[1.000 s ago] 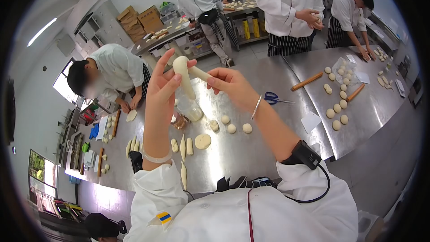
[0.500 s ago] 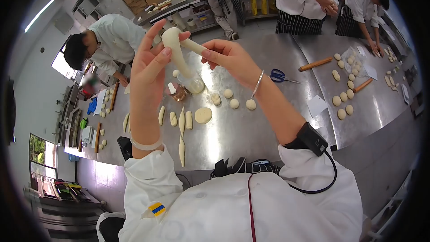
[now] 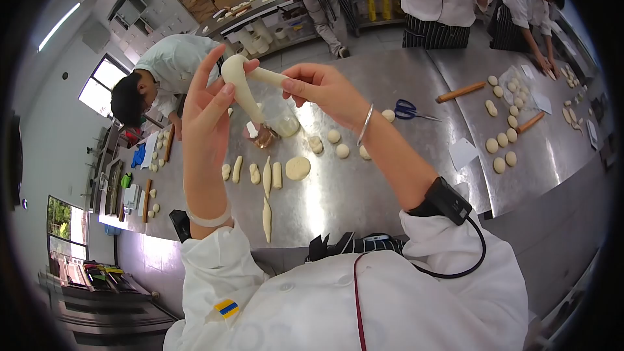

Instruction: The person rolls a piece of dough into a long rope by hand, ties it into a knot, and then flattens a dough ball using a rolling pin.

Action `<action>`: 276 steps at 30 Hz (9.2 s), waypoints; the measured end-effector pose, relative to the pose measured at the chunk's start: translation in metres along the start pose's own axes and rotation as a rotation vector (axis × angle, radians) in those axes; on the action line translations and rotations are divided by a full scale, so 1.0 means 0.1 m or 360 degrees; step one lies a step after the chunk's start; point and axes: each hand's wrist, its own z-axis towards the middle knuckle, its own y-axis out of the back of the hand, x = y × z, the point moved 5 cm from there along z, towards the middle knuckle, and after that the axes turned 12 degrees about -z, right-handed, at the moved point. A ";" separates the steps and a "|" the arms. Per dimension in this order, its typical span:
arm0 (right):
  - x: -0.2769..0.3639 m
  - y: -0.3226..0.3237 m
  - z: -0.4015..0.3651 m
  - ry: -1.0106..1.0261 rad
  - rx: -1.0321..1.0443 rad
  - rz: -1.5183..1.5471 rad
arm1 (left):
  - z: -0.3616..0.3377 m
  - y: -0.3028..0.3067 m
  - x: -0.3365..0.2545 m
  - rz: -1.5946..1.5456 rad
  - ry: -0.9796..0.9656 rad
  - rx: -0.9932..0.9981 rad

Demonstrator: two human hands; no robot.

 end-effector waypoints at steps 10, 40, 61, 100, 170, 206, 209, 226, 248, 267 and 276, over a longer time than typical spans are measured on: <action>0.13 0.04 -0.09 -0.0188 -0.0046 -0.0017 | 0.03 0.06 0.07 0.0050 0.0064 -0.0053; 0.64 -0.62 -0.57 0.0109 -0.0598 0.0701 | 0.13 -0.22 0.17 0.0023 -0.0211 -0.0058; 0.47 -0.88 -0.78 0.0721 -0.0910 0.0125 | -0.05 -0.53 0.03 -0.0086 -0.0268 -0.0046; 1.66 -0.26 -0.47 0.0802 0.0047 -0.1587 | -0.19 -0.48 -0.23 -0.0335 -0.0127 0.0244; 1.08 -0.33 -0.46 0.0215 -0.0288 -0.0197 | -0.64 -0.87 -0.38 0.1354 -0.1421 0.0252; 1.15 -0.47 -0.61 0.0370 -0.0704 -0.0597 | -0.77 -0.86 -0.22 0.1408 -0.1562 0.0040; 1.23 -0.46 -0.61 0.0473 -0.0607 -0.0989 | -0.70 -0.79 -0.21 0.0993 -0.1288 0.0006; 1.15 -0.49 -0.54 0.0154 -0.0005 0.0166 | -0.57 -0.51 -0.04 0.0229 -0.0746 -0.0179; 0.87 -0.54 -0.54 0.0186 -0.0392 -0.0499 | -0.52 -0.27 0.08 -0.0185 -0.0478 -0.0560; 0.77 -0.49 -0.53 0.0280 -0.0400 -0.0316 | -0.45 -0.22 0.17 -0.0250 -0.0373 -0.0529; 0.65 -0.46 -0.56 0.0040 -0.0296 0.0162 | -0.47 -0.21 0.16 -0.0257 -0.0406 -0.0546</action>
